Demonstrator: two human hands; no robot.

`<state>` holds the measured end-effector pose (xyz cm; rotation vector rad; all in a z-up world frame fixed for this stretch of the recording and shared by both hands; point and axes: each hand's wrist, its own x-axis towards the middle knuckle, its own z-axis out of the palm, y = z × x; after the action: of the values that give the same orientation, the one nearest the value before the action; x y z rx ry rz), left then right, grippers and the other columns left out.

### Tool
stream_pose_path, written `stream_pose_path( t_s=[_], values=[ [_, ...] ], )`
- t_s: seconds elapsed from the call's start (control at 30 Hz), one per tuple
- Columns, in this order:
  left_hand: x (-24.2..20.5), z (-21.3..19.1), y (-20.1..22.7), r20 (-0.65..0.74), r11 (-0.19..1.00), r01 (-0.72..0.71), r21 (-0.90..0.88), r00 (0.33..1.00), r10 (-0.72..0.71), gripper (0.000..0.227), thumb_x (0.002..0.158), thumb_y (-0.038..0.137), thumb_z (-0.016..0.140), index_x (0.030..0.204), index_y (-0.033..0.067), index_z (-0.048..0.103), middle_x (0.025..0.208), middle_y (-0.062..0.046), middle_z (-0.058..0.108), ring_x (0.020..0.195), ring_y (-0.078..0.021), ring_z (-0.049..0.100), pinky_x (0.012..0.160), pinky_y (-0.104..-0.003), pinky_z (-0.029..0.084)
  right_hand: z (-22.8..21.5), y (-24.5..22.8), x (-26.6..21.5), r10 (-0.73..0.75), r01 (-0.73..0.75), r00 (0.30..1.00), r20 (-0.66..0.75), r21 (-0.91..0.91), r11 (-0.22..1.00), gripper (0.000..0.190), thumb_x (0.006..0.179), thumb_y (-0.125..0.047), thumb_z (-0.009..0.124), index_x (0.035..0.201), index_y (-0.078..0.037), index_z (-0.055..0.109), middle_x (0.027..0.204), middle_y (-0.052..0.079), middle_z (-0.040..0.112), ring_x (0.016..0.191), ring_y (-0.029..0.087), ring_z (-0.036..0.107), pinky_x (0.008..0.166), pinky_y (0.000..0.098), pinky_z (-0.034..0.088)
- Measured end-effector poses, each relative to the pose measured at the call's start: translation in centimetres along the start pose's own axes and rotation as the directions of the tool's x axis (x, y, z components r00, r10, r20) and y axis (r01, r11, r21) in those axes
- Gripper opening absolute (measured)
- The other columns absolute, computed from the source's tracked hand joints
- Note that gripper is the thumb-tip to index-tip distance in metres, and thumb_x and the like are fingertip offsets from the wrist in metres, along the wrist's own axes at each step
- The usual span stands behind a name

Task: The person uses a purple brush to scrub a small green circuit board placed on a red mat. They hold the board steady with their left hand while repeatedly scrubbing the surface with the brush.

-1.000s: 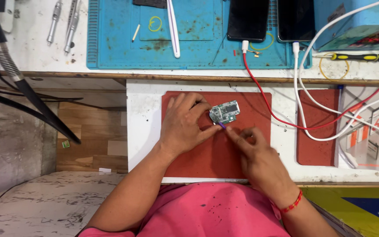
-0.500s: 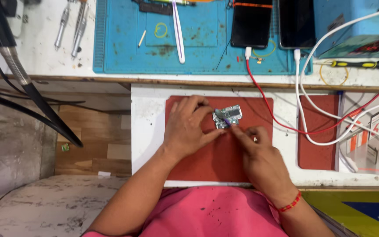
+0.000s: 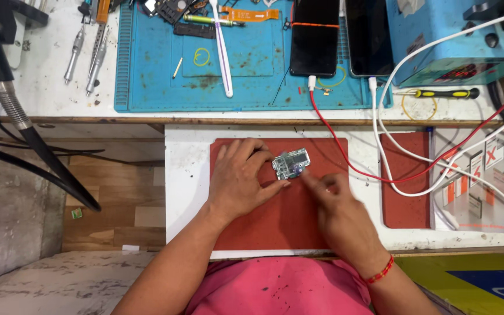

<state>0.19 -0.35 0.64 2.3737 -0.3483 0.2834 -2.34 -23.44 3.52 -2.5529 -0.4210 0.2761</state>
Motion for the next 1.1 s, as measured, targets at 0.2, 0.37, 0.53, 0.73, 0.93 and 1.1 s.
stream_pose_path(
  t_s=[0.2,0.37,0.53,0.73,0.93,1.1],
  values=[
    [0.0,0.1,0.0,-0.011,1.000,0.006,0.002,1.000,-0.006,0.048,0.070,0.044,0.091,0.099,0.0099,0.074,0.108,-0.003,0.061,0.100,-0.0271,0.058,0.085,-0.046,0.045,0.0,0.2,-0.1,-0.047,0.047,0.999,-0.007,-0.015,0.999,0.069,0.078,0.004,0.056,0.141,-0.022,0.059,0.114,0.017,0.060,0.081,0.038,0.069,0.066,0.0484,0.057],
    [-0.1,0.1,-0.3,-0.018,1.000,-0.020,0.015,1.000,0.021,0.048,0.070,0.043,0.090,0.100,0.0100,0.074,0.109,-0.002,0.062,0.101,-0.0261,0.059,0.085,-0.045,0.044,-0.4,-0.2,0.0,0.022,-0.020,0.997,0.074,-0.028,0.999,0.067,0.080,0.003,0.057,0.141,-0.025,0.059,0.113,0.013,0.061,0.079,0.037,0.070,0.067,0.0485,0.057],
    [-0.1,0.2,-0.1,-0.001,1.000,0.026,0.004,1.000,-0.026,0.048,0.070,0.045,0.090,0.098,0.0097,0.074,0.107,-0.003,0.062,0.101,-0.0268,0.058,0.082,-0.046,0.044,0.1,0.3,0.5,-0.006,0.005,0.999,-0.045,-0.014,1.000,0.057,0.087,0.000,0.059,0.139,-0.022,0.062,0.113,0.014,0.061,0.082,0.038,0.069,0.068,0.0477,0.057],
    [-0.1,0.3,-0.1,-0.015,1.000,0.010,0.017,1.000,-0.010,0.049,0.070,0.045,0.090,0.099,0.0096,0.074,0.108,-0.003,0.062,0.099,-0.0273,0.057,0.084,-0.046,0.045,0.1,0.5,0.3,0.008,-0.008,0.999,-0.037,0.006,1.000,0.054,0.088,-0.001,0.059,0.138,-0.021,0.062,0.111,0.015,0.061,0.082,0.038,0.069,0.069,0.0476,0.057],
    [-0.2,0.3,-0.2,0.005,1.000,0.024,-0.002,1.000,-0.024,0.049,0.070,0.044,0.090,0.101,0.0097,0.074,0.109,-0.003,0.061,0.101,-0.0267,0.058,0.086,-0.045,0.044,-0.4,0.6,-0.4,0.008,-0.009,1.000,-0.018,-0.033,0.999,0.058,0.087,0.000,0.058,0.139,-0.023,0.062,0.113,0.013,0.061,0.083,0.038,0.069,0.070,0.0486,0.057],
    [-0.3,0.4,-0.3,-0.017,1.000,0.015,-0.006,1.000,-0.015,0.048,0.071,0.043,0.091,0.101,0.0098,0.074,0.109,-0.003,0.061,0.100,-0.0268,0.057,0.087,-0.045,0.046,-0.2,-0.2,0.2,0.021,-0.025,0.998,-0.064,-0.049,0.999,0.059,0.086,0.002,0.057,0.140,-0.022,0.061,0.114,0.016,0.060,0.085,0.040,0.068,0.068,0.0486,0.056]
  ],
)
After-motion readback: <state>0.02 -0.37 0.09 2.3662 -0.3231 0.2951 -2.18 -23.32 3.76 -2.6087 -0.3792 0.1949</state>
